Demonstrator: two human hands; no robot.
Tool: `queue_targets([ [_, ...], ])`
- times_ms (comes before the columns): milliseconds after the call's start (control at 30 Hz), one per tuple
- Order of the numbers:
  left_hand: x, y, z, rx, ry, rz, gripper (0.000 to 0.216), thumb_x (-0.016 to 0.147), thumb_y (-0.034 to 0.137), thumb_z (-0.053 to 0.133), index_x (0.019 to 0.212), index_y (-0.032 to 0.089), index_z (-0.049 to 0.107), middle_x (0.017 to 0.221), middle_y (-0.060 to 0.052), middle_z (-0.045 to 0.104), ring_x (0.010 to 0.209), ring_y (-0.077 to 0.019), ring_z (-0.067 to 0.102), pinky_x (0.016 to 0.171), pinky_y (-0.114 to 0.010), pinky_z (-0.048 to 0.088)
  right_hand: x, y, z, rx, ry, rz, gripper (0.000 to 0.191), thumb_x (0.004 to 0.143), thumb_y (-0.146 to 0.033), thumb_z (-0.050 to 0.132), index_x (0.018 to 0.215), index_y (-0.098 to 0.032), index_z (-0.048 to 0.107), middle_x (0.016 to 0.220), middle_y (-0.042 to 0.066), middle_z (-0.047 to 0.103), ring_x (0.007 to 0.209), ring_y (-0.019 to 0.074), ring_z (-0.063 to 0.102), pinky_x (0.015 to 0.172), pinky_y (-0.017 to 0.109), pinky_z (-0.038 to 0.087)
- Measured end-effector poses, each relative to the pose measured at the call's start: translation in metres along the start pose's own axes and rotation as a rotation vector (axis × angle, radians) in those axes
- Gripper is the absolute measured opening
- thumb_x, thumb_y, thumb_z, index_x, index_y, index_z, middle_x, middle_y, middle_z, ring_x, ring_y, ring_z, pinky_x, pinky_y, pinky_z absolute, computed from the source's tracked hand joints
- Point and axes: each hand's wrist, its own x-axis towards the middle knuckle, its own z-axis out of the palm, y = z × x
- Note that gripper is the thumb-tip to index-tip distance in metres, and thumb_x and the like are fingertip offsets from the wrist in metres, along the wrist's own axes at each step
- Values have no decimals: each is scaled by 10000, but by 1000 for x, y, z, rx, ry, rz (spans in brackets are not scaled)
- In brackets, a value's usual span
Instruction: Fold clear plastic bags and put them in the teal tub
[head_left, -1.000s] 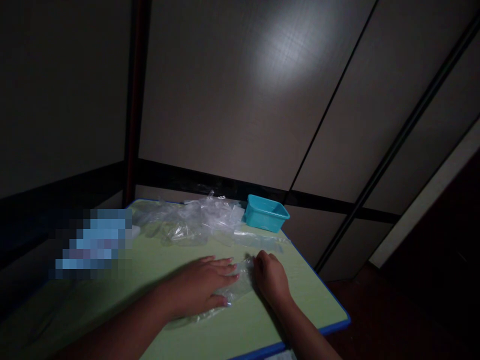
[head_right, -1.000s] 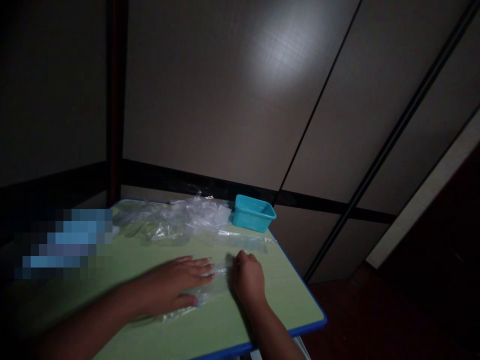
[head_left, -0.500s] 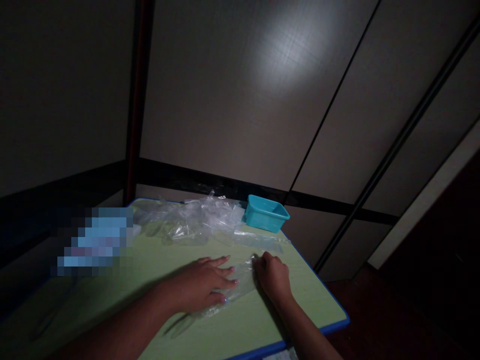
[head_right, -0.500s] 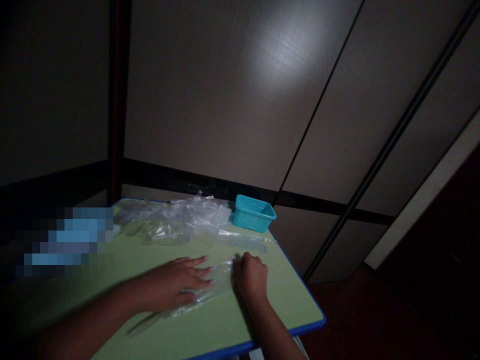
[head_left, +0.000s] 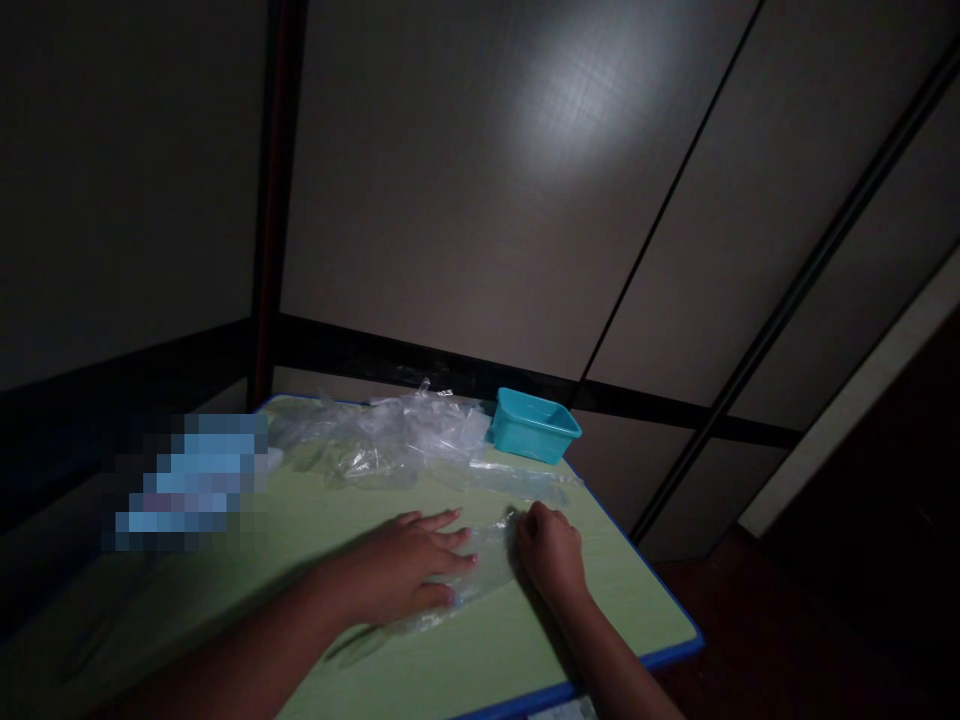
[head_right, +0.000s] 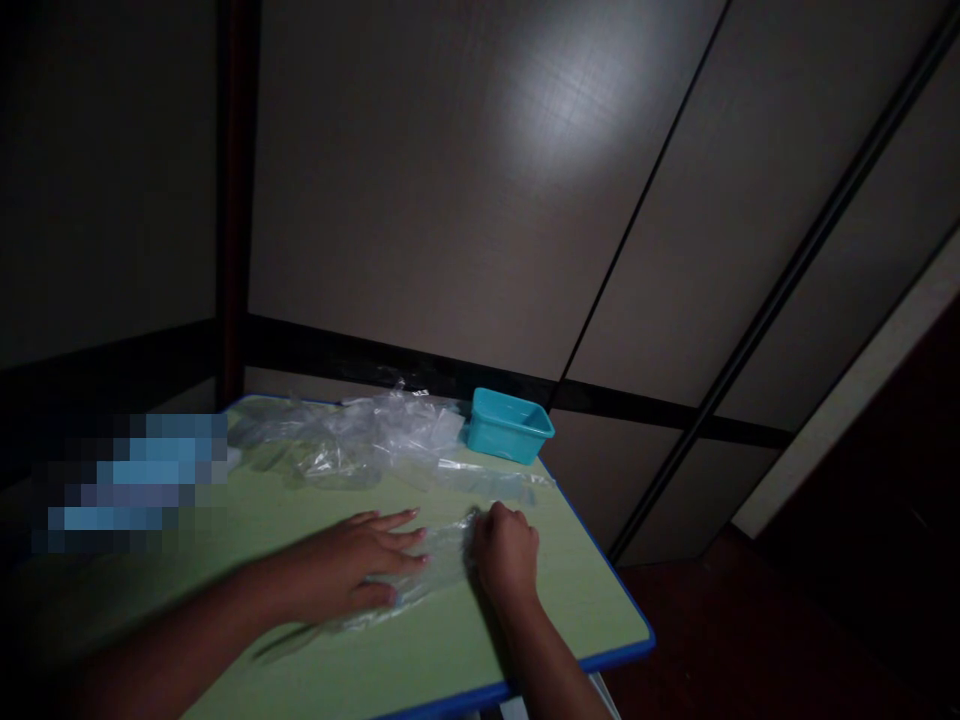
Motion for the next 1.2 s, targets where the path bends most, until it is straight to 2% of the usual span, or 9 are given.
queue_targets([
  [267,0,-4,3,-26,-12,1,481,828,416,560,1287,419,418,1415,19,336,1323,-285,238,1027,-509,221,-1,-1,7,10,-24,-23,140,825,-120,406,797,-155,538,707,75,611,631,166,558,566,240,286],
  [600,1,-6,5,-46,30,0,475,838,411,552,1294,403,419,1413,6,347,1288,-268,329,1042,-461,226,0,1,6,37,-50,-18,149,850,-155,388,814,-159,532,718,80,644,640,175,585,546,244,276],
  [1033,2,-9,4,-37,2,11,477,802,391,605,1255,429,459,1386,32,392,1295,-291,308,1030,-479,236,-2,1,6,36,-50,5,116,856,-223,435,795,-176,523,707,61,641,631,172,582,525,243,272],
  [1133,2,-8,2,-20,-17,3,470,816,397,584,1264,433,446,1388,31,390,1297,-290,302,1025,-483,242,-2,3,5,29,-48,23,114,855,-254,455,799,-180,522,714,62,635,635,177,579,532,241,295],
  [1200,2,-7,2,-10,-25,5,462,825,405,570,1269,427,443,1389,25,392,1295,-290,305,1023,-480,247,-2,2,1,11,-3,23,108,851,-265,472,822,-177,528,773,79,636,715,197,586,582,250,341],
])
